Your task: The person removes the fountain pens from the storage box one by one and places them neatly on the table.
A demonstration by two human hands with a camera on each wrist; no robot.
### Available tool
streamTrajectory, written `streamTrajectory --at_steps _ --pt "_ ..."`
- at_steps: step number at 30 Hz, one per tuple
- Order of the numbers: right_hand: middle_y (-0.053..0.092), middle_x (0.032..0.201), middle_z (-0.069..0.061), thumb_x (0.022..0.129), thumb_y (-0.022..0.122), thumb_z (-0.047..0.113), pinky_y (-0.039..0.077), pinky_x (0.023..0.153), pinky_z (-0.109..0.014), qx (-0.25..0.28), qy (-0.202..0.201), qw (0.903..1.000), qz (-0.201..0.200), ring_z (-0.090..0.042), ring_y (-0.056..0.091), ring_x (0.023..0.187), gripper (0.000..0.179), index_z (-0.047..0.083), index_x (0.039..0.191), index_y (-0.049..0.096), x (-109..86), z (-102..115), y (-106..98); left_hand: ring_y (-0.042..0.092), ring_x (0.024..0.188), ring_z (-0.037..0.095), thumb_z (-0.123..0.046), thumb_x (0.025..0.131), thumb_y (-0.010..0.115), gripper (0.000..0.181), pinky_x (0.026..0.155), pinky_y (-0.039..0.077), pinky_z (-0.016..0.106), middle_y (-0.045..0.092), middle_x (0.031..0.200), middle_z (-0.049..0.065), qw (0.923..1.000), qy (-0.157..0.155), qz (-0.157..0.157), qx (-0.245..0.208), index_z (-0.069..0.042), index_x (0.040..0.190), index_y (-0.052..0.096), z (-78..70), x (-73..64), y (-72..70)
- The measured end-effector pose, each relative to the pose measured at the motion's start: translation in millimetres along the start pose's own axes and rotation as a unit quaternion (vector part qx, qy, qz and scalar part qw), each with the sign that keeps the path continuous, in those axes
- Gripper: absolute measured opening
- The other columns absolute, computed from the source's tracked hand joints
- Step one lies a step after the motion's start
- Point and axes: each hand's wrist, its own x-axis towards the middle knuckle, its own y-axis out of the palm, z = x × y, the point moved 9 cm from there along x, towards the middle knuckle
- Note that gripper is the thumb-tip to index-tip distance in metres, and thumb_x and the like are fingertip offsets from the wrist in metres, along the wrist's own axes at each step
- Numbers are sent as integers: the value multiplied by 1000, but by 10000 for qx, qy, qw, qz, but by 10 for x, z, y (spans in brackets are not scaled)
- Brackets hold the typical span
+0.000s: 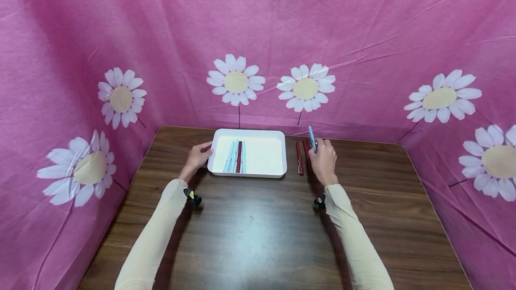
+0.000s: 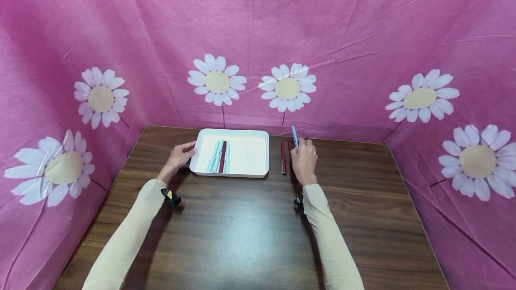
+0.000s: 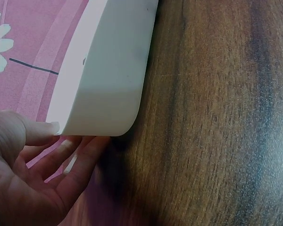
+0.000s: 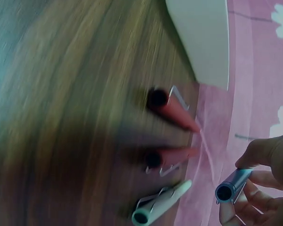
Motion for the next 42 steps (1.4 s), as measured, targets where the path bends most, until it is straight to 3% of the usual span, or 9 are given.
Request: streamTrajectory --at_steps 6,19,26,32,37,42 --pt "65 107 -31 89 66 1 51 83 -67 -70 148 9998 -93 -56 63 99 33 -9 120 69 -4 -193 -82 66 114 31 -10 105 59 43 87 61 32 67 134 28 10000 26 -22 47 -2 148 58 19 9 -8" --pt "64 111 -36 91 61 -1 50 83 -69 -146 394 9991 33 -61 62 98 35 -11 124 68 -80 -536 -109 65 115 32 -12 106 58 44 77 63 30 65 138 27 9999 -115 44 -91 -4 150 56 37 10 3" --pt "64 113 -36 94 59 0 50 85 -70 -204 517 9982 234 -62 62 101 35 -11 126 67 -95 -664 -81 65 117 34 -13 107 57 45 77 64 32 63 141 27 9997 -207 129 -92 -6 152 54 48 12 10" --pt "64 112 -36 95 60 2 50 84 -71 -235 652 9964 495 -62 62 102 33 -10 125 68 -111 -742 -36 65 117 33 -11 106 59 44 81 61 28 65 137 27 9999 -74 42 -57 -4 149 57 39 17 7" --pt "64 116 -36 96 59 4 51 85 -70 -324 842 9927 805 -61 62 106 34 -8 126 68 -119 -807 39 67 112 35 -8 104 60 43 74 62 28 66 133 30 9997 77 11 -225 1 146 58 24 24 18" --pt "64 117 -36 97 59 5 51 86 -70 -311 876 9920 855 -60 62 107 33 -7 127 68 -116 -814 50 67 109 34 -9 105 59 44 66 62 28 64 136 30 9993 -97 109 -335 -2 149 56 57 27 26"
